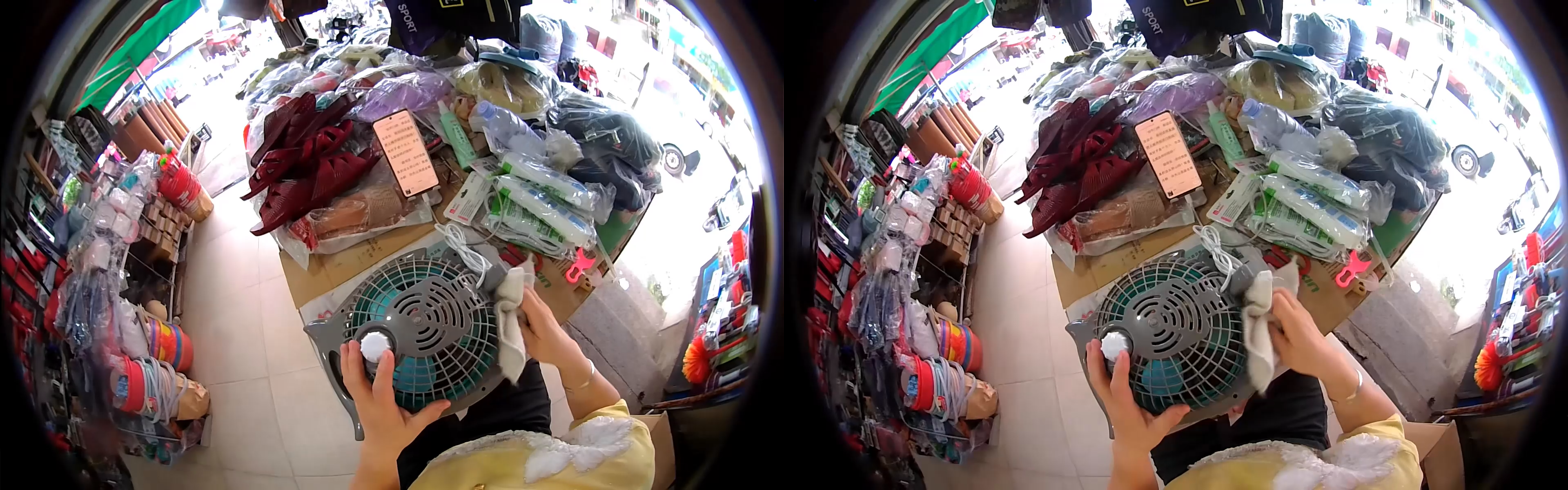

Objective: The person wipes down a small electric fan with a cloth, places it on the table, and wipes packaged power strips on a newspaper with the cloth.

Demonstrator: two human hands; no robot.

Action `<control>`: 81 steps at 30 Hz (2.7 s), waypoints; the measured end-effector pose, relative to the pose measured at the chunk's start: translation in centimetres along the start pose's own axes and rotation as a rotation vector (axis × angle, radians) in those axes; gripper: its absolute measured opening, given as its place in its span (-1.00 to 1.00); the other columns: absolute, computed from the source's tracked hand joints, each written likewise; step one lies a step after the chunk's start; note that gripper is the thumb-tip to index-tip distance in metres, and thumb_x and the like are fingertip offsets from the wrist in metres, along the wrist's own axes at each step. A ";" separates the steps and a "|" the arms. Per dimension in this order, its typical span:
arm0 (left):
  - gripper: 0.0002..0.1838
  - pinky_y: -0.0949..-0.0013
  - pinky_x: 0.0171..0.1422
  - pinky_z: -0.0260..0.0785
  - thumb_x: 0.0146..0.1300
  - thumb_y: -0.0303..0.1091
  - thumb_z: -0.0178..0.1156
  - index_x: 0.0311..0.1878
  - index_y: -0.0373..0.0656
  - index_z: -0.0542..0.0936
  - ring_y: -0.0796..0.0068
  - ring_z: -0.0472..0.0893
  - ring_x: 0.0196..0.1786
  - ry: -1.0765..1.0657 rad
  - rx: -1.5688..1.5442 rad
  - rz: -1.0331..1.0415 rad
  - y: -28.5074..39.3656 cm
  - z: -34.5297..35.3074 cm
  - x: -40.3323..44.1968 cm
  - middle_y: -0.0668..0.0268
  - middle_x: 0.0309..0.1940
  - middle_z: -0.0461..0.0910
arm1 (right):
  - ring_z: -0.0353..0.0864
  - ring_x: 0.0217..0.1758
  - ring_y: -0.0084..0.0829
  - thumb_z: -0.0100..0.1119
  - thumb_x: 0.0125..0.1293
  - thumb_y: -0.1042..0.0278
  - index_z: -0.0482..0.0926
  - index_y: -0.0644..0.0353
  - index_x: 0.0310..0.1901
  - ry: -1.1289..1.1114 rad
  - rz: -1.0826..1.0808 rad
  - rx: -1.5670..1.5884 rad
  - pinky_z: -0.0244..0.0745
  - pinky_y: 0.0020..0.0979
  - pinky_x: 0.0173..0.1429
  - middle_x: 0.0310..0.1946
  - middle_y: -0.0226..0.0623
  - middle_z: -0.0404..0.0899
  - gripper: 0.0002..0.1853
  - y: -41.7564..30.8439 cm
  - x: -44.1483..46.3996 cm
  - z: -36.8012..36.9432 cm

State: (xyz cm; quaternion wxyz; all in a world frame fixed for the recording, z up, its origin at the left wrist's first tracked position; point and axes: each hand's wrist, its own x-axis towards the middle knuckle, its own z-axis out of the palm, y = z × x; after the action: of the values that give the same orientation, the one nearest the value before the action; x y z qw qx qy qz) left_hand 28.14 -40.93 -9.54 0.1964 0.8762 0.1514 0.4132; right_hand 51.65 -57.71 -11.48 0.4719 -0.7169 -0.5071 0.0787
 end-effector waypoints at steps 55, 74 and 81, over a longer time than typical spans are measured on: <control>0.03 -0.39 0.46 0.00 -0.16 0.29 0.54 0.37 0.08 0.35 -0.37 0.05 0.50 0.086 -0.030 0.039 -2.1 1.9 -0.8 -0.13 0.50 0.02 | 0.37 0.26 0.19 0.50 -0.06 0.21 0.53 0.14 0.09 0.391 -0.239 -0.354 0.26 0.13 0.24 0.22 0.04 0.39 -0.39 -1.0 -3.9 6.6; 0.13 -0.29 0.53 -0.05 -0.19 0.22 0.58 0.45 0.07 0.24 -0.30 0.01 0.54 0.106 0.001 0.088 -2.3 2.2 -0.6 -0.13 0.51 -0.06 | 0.33 0.24 0.12 0.44 -0.13 0.34 0.58 0.14 0.02 0.285 -0.363 -0.457 0.21 0.08 0.23 0.20 -0.06 0.31 -0.44 -2.2 -6.0 7.1; -0.07 -0.24 0.54 -0.06 0.15 0.15 0.35 0.46 -0.16 0.22 -0.32 0.02 0.54 0.103 0.010 0.167 -2.2 1.8 -0.4 -0.23 0.51 -0.06 | 0.33 0.38 0.05 0.44 -0.20 0.26 0.44 0.05 -0.27 0.348 -0.557 -0.275 0.14 0.10 0.29 0.26 -0.13 0.43 -0.58 -7.6 1.8 6.7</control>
State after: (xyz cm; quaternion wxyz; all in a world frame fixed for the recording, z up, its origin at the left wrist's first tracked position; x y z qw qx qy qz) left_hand 29.08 -39.54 -11.85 0.1490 0.8644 0.0898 0.4718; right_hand 43.55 -51.98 -8.75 0.4538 -0.6104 -0.6011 -0.2453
